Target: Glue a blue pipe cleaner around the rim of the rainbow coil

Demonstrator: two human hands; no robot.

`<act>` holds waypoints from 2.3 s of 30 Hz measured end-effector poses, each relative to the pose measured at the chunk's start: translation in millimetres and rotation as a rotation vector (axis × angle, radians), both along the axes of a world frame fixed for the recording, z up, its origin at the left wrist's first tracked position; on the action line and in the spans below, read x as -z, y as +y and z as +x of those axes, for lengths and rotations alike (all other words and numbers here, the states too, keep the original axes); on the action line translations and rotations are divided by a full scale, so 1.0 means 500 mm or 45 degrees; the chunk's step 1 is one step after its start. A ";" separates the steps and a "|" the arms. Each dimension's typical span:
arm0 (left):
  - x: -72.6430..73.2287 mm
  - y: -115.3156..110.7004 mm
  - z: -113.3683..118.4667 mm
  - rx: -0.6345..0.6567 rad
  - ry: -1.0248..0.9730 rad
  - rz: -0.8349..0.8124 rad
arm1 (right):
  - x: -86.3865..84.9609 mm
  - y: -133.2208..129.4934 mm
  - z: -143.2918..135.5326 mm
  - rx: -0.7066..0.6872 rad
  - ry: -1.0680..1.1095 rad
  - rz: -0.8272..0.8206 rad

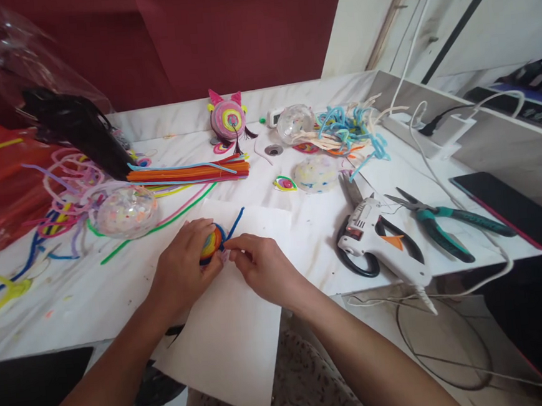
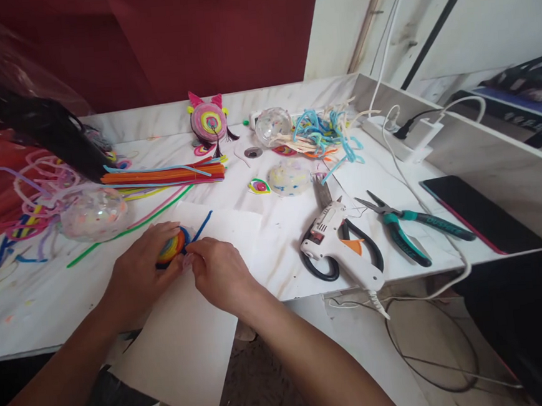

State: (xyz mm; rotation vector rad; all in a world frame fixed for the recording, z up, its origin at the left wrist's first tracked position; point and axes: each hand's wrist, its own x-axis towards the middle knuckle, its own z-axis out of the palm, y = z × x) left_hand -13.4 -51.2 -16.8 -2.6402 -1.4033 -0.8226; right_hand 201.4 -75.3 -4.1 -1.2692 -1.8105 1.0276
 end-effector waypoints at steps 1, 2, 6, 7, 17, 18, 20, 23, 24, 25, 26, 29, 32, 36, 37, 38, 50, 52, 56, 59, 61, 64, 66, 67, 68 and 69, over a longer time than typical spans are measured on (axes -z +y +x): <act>0.000 0.000 0.000 -0.004 0.001 -0.007 | 0.002 0.000 0.001 -0.006 -0.003 0.014; 0.000 0.000 0.001 -0.007 0.001 -0.007 | 0.004 0.000 0.002 -0.005 0.002 0.025; 0.000 -0.002 0.002 -0.009 0.010 0.009 | 0.014 0.001 0.004 0.046 0.036 0.028; 0.000 -0.002 0.002 -0.009 0.015 0.016 | 0.016 0.001 0.004 0.052 0.035 0.022; 0.002 -0.003 -0.001 0.002 0.035 0.039 | 0.012 0.001 0.002 0.066 -0.052 0.003; 0.002 -0.003 0.000 0.000 0.039 0.037 | 0.013 0.001 0.003 0.059 -0.046 0.009; 0.002 -0.004 0.001 0.006 0.043 0.041 | 0.012 0.001 0.002 0.050 -0.052 0.021; 0.004 -0.003 0.001 0.033 0.034 0.066 | 0.007 -0.001 -0.003 0.032 -0.129 0.034; 0.006 -0.002 0.001 0.038 0.026 0.073 | 0.004 -0.002 -0.005 0.022 -0.169 0.034; 0.007 -0.001 0.001 0.041 0.018 0.078 | 0.000 -0.003 -0.008 0.008 -0.212 0.031; 0.009 0.000 0.000 0.041 0.011 0.080 | -0.004 -0.004 -0.011 -0.006 -0.258 0.026; 0.012 0.002 -0.002 0.044 0.011 0.079 | -0.017 -0.007 -0.016 -0.044 -0.390 0.008; 0.011 0.002 -0.003 0.066 0.025 0.102 | -0.024 -0.006 -0.016 -0.074 -0.450 0.002; 0.009 0.002 -0.001 0.066 0.036 0.136 | -0.019 -0.002 -0.011 -0.057 -0.349 -0.017; 0.009 0.002 -0.001 0.064 0.030 0.135 | -0.017 -0.001 -0.009 -0.043 -0.311 -0.024; 0.009 0.003 -0.002 0.064 0.022 0.130 | -0.014 0.000 -0.007 -0.027 -0.278 -0.030; 0.004 0.004 -0.004 0.063 0.007 0.070 | 0.006 -0.001 0.002 0.061 -0.156 -0.003; 0.004 0.003 -0.004 0.067 0.009 0.074 | 0.004 0.003 -0.001 0.085 -0.162 -0.020; 0.004 0.003 -0.006 0.075 0.007 0.060 | -0.008 0.021 -0.007 0.151 -0.171 -0.069; 0.004 0.004 -0.013 0.084 -0.003 0.004 | -0.020 0.040 -0.012 0.185 -0.163 -0.087; 0.006 0.007 -0.019 0.089 -0.020 -0.035 | -0.025 0.051 -0.014 0.194 -0.165 -0.095; 0.012 0.016 -0.029 0.106 -0.045 -0.057 | -0.028 0.061 -0.017 0.205 -0.166 -0.120; 0.015 0.022 -0.036 0.122 -0.050 -0.066 | -0.025 0.064 -0.018 0.219 -0.144 -0.126; 0.014 0.025 -0.039 0.132 -0.048 -0.079 | -0.024 0.065 -0.018 0.226 -0.129 -0.125; 0.013 0.028 -0.042 0.140 -0.047 -0.098 | -0.022 0.066 -0.019 0.234 -0.114 -0.124; 0.012 0.030 -0.045 0.149 -0.044 -0.124 | -0.021 0.066 -0.020 0.241 -0.103 -0.123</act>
